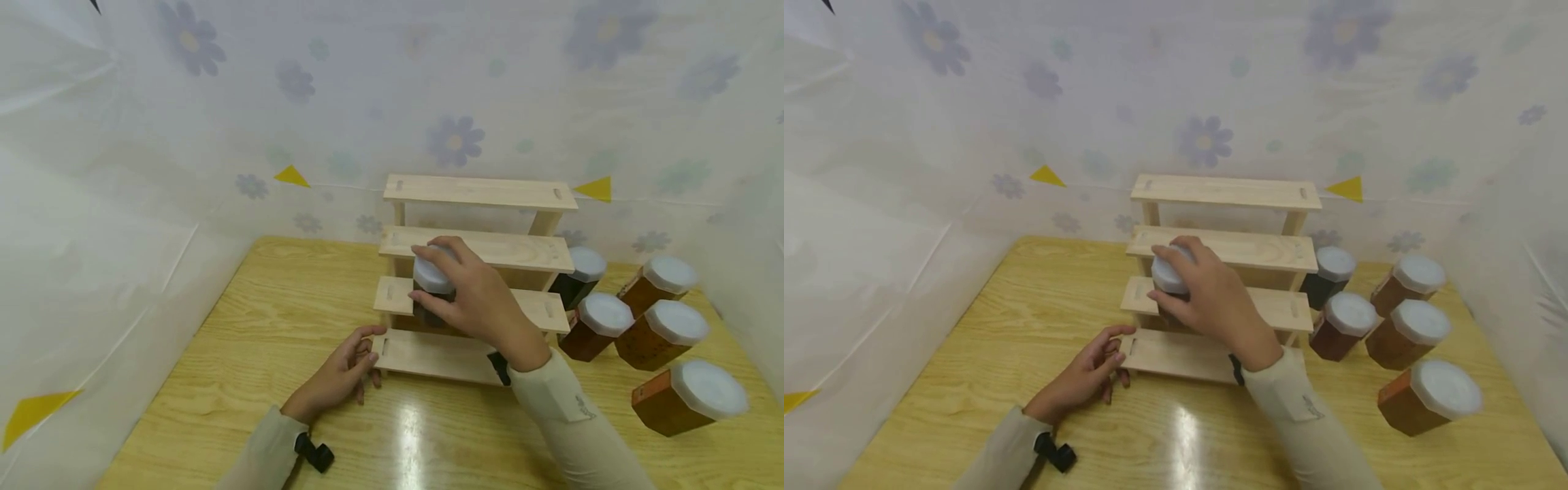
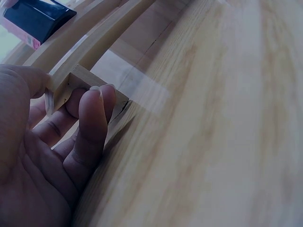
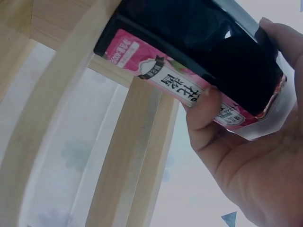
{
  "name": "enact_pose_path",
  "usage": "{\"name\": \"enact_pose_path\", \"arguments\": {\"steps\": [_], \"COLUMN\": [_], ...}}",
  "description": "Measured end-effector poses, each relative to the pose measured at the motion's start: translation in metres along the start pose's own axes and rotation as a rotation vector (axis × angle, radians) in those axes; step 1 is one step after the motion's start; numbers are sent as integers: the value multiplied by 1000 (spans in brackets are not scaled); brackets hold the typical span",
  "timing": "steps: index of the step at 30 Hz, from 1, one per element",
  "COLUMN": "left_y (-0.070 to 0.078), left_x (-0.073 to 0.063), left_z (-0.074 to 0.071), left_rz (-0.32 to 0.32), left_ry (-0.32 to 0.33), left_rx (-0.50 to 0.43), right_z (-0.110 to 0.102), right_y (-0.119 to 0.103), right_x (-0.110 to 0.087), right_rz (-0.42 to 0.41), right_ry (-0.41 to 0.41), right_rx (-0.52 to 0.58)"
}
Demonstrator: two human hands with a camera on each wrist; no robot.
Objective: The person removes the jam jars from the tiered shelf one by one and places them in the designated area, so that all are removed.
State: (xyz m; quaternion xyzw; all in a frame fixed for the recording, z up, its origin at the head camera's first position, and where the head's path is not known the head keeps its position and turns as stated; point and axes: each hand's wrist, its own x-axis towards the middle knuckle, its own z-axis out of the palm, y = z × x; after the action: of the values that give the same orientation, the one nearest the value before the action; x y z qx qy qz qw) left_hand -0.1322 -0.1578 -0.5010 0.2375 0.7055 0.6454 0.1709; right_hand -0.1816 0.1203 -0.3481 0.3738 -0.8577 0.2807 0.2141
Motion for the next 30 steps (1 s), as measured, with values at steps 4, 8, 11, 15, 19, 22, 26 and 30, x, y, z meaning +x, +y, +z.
{"name": "enact_pose_path", "arguments": {"steps": [4,8,11,15,19,22,26,30], "left_y": [-1,-2,-2,-1,-1,-1,-1,-2], "left_x": [0,1,0,0,0,0,0,0], "left_z": [0,0,0,-1,0,0,0,0], "left_rz": [7,11,10,7,8,7,7,7], "left_ry": [-5,-3,-4,-1,-2,-6,-9,-11], "left_rx": [4,4,4,3,3,2,-6,-13], "right_z": [1,-1,-3,-8,-15,-21,-29,-34], "right_y": [0,0,-1,-2,-2,0,3,6], "right_x": [-1,-2,-3,-7,-12,-16,-21,-26], "right_rz": [-20,-27,-33,-42,-35,-25,-15,-13], "right_ry": [25,23,16,24,41,46,37,35], "right_rx": [-1,6,23,33,28,26,16,-4]}}
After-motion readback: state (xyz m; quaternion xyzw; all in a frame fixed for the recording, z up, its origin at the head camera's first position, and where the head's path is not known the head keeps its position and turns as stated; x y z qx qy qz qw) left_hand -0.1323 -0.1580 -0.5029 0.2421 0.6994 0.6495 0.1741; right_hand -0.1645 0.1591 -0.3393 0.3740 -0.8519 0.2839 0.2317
